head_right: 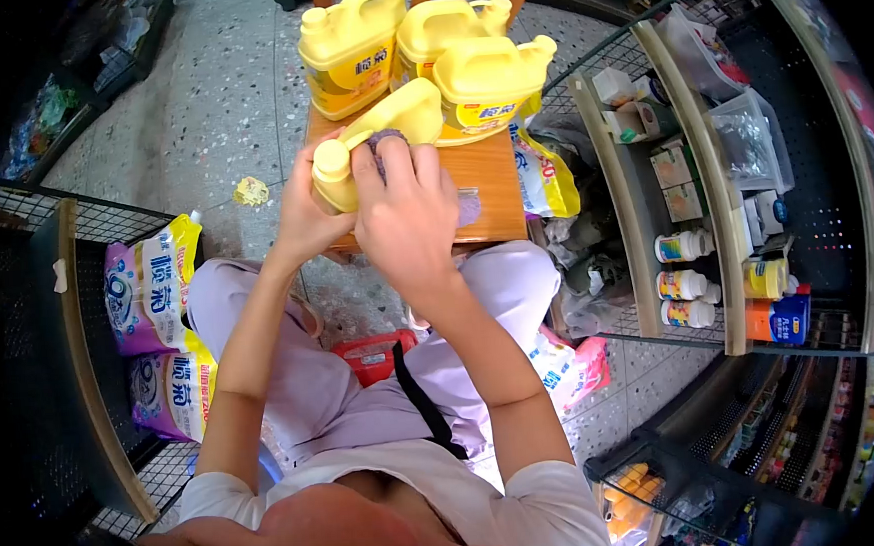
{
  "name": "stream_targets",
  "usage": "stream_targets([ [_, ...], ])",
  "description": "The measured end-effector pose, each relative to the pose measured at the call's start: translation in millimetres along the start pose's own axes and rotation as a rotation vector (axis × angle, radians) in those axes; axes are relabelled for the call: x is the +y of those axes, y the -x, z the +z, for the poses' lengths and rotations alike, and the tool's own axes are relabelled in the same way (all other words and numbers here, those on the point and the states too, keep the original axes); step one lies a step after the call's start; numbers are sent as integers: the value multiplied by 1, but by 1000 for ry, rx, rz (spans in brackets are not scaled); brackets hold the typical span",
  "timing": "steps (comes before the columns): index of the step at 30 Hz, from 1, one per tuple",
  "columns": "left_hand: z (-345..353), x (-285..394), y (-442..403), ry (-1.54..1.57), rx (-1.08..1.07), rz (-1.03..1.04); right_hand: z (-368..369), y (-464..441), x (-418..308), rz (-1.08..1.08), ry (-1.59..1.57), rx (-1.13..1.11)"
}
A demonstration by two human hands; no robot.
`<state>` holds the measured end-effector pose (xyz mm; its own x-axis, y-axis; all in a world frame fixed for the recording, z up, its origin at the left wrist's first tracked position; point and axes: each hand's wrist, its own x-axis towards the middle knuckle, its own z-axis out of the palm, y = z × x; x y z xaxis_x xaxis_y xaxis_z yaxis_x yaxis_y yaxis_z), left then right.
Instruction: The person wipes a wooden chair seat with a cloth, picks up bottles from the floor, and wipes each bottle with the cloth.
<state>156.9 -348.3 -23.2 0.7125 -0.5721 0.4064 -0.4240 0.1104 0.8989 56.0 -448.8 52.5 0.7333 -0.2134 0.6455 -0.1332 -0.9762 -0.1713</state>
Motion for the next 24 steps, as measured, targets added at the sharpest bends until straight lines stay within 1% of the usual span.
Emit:
stream_targets([
  [2, 2, 0, 0, 27, -1, -19, -2, -2, -1, 8, -19, -30],
  [5, -1, -3, 0, -19, -29, -25, 8, 1, 0, 36, -113, 39],
  [8, -3, -6, 2, -43, -39, -29, 9, 6, -10, 152, -160, 29],
  [14, -2, -8, 1, -37, -48, -19, 12, 11, -19, 241, -188, 90],
  [17, -3, -9, 0, -31, -63, -14, 16, 19, -22, 233, -161, 125],
  [21, -3, -9, 1, -36, -58, -19, 17, 24, -21, 259, -199, 125],
  [24, -1, -8, 0, 17, -59, -58, 18, 27, -19, 262, -216, 133],
])
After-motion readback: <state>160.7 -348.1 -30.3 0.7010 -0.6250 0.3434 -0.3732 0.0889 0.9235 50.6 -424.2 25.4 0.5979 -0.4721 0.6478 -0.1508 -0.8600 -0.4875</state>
